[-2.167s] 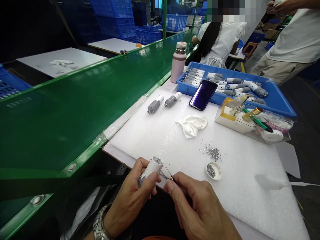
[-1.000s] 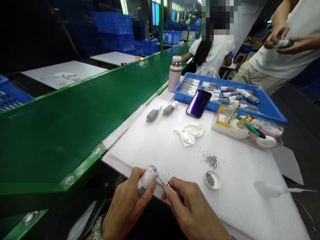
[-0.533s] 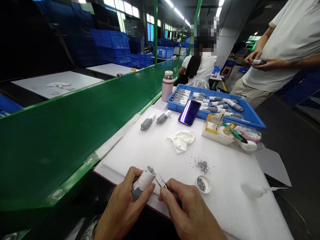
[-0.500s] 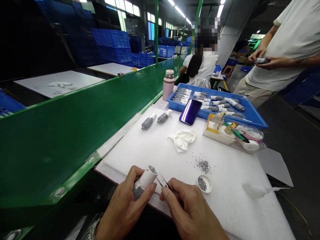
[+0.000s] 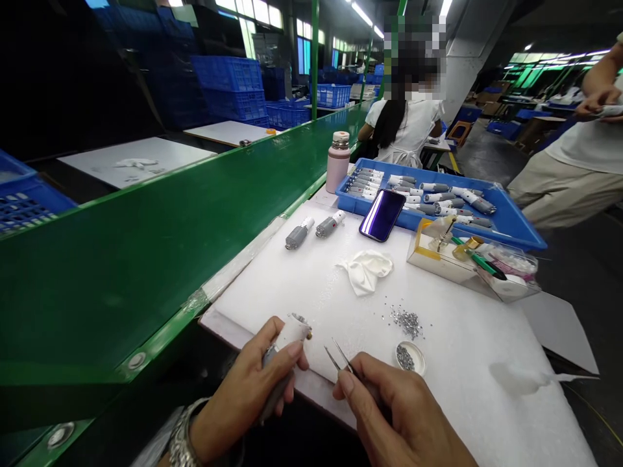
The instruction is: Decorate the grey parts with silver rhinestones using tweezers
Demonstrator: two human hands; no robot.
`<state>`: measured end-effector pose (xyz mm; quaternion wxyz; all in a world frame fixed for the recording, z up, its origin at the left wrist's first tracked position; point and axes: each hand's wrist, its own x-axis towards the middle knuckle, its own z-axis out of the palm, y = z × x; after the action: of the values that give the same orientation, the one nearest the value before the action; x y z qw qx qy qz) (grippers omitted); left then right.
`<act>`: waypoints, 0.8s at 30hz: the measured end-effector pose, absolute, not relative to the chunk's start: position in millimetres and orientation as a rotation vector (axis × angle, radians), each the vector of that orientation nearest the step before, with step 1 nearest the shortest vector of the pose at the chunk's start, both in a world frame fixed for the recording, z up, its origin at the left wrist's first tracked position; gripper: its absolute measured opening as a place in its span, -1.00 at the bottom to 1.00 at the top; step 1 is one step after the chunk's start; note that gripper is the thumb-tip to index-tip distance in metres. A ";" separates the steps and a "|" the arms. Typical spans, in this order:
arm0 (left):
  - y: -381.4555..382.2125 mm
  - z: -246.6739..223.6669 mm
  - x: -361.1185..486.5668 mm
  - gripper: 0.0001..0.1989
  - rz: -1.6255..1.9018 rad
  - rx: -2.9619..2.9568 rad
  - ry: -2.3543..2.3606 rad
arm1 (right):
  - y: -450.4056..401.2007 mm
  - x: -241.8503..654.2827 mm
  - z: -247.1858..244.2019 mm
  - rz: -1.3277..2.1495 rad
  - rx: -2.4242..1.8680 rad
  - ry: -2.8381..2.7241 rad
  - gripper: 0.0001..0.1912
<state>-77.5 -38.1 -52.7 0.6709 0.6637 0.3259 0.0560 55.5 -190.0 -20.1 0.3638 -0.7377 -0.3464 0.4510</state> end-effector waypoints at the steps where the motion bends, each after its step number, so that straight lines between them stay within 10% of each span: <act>1: -38.4 -51.8 -77.5 -0.61 0.083 1.444 0.710 | -189.4 54.8 -20.3 1.164 -1.894 -0.883 -0.43; 24: -55.7 -60.0 -78.9 -0.72 0.211 1.733 0.774 | -180.8 49.0 -24.6 1.042 -1.949 -1.009 -0.52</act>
<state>-78.9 -55.7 -60.0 0.5778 0.7406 0.3309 0.0904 49.0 -180.8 -24.6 0.3484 -0.7520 -0.3891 0.4022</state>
